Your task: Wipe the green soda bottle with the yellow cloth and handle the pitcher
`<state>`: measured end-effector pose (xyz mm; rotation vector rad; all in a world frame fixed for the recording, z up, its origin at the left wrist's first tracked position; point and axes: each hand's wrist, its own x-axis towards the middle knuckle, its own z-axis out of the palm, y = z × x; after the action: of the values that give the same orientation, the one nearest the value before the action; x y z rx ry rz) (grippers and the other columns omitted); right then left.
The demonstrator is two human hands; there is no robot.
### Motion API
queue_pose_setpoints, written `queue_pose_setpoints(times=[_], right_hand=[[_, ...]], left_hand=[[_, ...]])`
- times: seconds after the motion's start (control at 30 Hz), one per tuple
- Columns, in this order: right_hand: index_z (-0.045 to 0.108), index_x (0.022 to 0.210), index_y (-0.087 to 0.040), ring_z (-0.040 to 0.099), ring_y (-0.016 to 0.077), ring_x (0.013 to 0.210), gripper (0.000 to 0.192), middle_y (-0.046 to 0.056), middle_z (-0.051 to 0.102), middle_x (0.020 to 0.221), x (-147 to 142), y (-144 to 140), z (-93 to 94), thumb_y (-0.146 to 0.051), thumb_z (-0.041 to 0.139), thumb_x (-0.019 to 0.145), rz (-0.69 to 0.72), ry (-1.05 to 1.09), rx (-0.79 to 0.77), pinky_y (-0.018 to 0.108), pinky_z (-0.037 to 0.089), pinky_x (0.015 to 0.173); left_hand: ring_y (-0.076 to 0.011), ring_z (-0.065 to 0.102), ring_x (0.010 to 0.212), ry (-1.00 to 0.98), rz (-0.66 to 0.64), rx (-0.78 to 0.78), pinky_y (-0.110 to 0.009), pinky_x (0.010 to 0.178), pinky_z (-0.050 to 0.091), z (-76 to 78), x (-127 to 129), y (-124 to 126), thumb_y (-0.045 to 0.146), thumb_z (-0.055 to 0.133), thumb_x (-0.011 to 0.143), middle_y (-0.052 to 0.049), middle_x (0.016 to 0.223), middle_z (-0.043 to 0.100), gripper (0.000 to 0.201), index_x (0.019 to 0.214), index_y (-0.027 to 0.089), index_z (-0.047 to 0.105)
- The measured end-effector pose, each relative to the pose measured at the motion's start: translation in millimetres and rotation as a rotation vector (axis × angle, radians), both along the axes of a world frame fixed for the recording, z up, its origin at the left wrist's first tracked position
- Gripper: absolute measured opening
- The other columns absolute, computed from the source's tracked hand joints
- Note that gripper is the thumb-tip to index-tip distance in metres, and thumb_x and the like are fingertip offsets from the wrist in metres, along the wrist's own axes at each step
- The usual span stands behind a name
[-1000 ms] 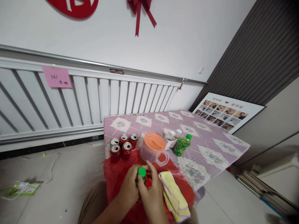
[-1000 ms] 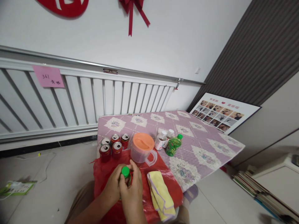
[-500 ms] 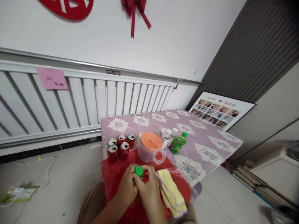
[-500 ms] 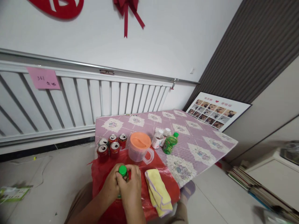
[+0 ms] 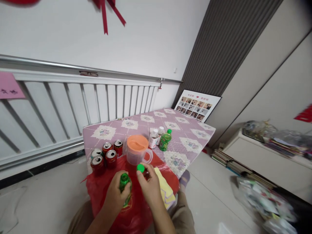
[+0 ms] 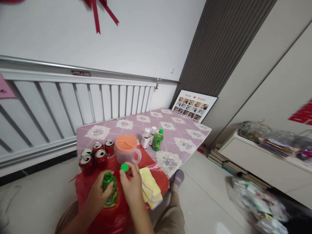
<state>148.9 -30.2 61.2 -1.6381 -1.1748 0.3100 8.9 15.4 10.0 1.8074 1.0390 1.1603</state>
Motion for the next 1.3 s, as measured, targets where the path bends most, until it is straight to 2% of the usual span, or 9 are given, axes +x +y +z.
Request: queue_pose_setpoints(times=[0.07,0.2,0.3,0.37,0.5,0.7,1.0,1.3], right_hand=[[0.066,0.105,-0.019,0.065,0.0182,0.085,0.026,0.004,0.069,0.097,30,-2,-11.9,-0.030,0.053,0.086,-0.042,-0.038,-0.063,0.029,0.053,0.075],[0.066,0.106,-0.015,0.062,0.0219,0.105,0.021,0.008,0.068,0.107,103,-6,-42.0,-0.019,0.057,0.087,-0.171,-0.159,-0.270,0.038,0.047,0.096],[0.065,0.107,-0.016,0.062,0.0215,0.103,0.020,0.007,0.066,0.111,147,-6,-64.6,-0.025,0.064,0.090,-0.226,-0.241,-0.473,0.044,0.050,0.093],[0.062,0.114,-0.018,0.063,0.0207,0.102,0.025,0.007,0.064,0.118,163,-6,-76.7,-0.033,0.061,0.093,-0.235,-0.283,-0.588,0.043,0.053,0.089],[0.061,0.117,-0.019,0.063,0.0207,0.102,0.028,0.007,0.063,0.121,170,-5,-91.4,-0.035,0.060,0.094,-0.231,-0.358,-0.742,0.042,0.054,0.087],[0.061,0.118,-0.019,0.061,0.0225,0.107,0.029,0.008,0.062,0.123,170,-13,-97.4,-0.036,0.060,0.094,-0.223,-0.431,-0.833,0.045,0.052,0.091],[0.060,0.121,-0.019,0.060,0.0236,0.108,0.033,0.007,0.062,0.119,167,-16,-96.3,-0.037,0.059,0.094,-0.196,-0.466,-0.755,0.047,0.049,0.093],[0.062,0.115,-0.018,0.063,0.0216,0.105,0.027,0.007,0.063,0.120,173,-14,-106.4,-0.034,0.060,0.094,-0.133,-0.425,-0.702,0.044,0.052,0.091]], left_hand=[[-0.0257,0.066,0.098,0.007,0.010,-0.003,-0.043,0.092,0.052,-1.6,0,1,0.027,0.055,0.077,-0.009,0.103,0.069,0.030,0.105,0.019,0.060],[-0.0262,0.067,0.096,0.023,0.026,-0.006,-0.044,0.091,0.053,-3.3,0,2,0.030,0.055,0.075,-0.009,0.100,0.070,0.030,0.103,0.019,0.061],[-0.0260,0.067,0.093,0.027,0.032,-0.008,-0.043,0.089,0.054,-2.5,0,1,0.032,0.055,0.076,-0.009,0.099,0.070,0.030,0.102,0.019,0.061],[-0.0253,0.068,0.090,0.020,0.037,-0.009,-0.042,0.087,0.055,-0.8,0,1,0.031,0.056,0.076,-0.008,0.097,0.070,0.029,0.102,0.019,0.061],[-0.0229,0.067,0.081,0.006,0.034,-0.034,-0.039,0.081,0.056,3.4,-1,-1,0.032,0.058,0.075,-0.005,0.090,0.070,0.029,0.100,0.019,0.062],[-0.0213,0.066,0.076,-0.019,0.014,-0.096,-0.037,0.077,0.056,5.3,0,-2,0.033,0.058,0.075,-0.003,0.086,0.068,0.029,0.101,0.020,0.062],[-0.0199,0.065,0.073,-0.002,0.013,-0.089,-0.035,0.073,0.055,5.1,-1,-2,0.032,0.058,0.076,-0.003,0.086,0.067,0.029,0.101,0.020,0.061],[-0.0209,0.066,0.074,-0.012,0.039,-0.080,-0.035,0.072,0.057,10.4,1,-5,0.035,0.058,0.075,-0.004,0.086,0.069,0.029,0.099,0.020,0.062]])
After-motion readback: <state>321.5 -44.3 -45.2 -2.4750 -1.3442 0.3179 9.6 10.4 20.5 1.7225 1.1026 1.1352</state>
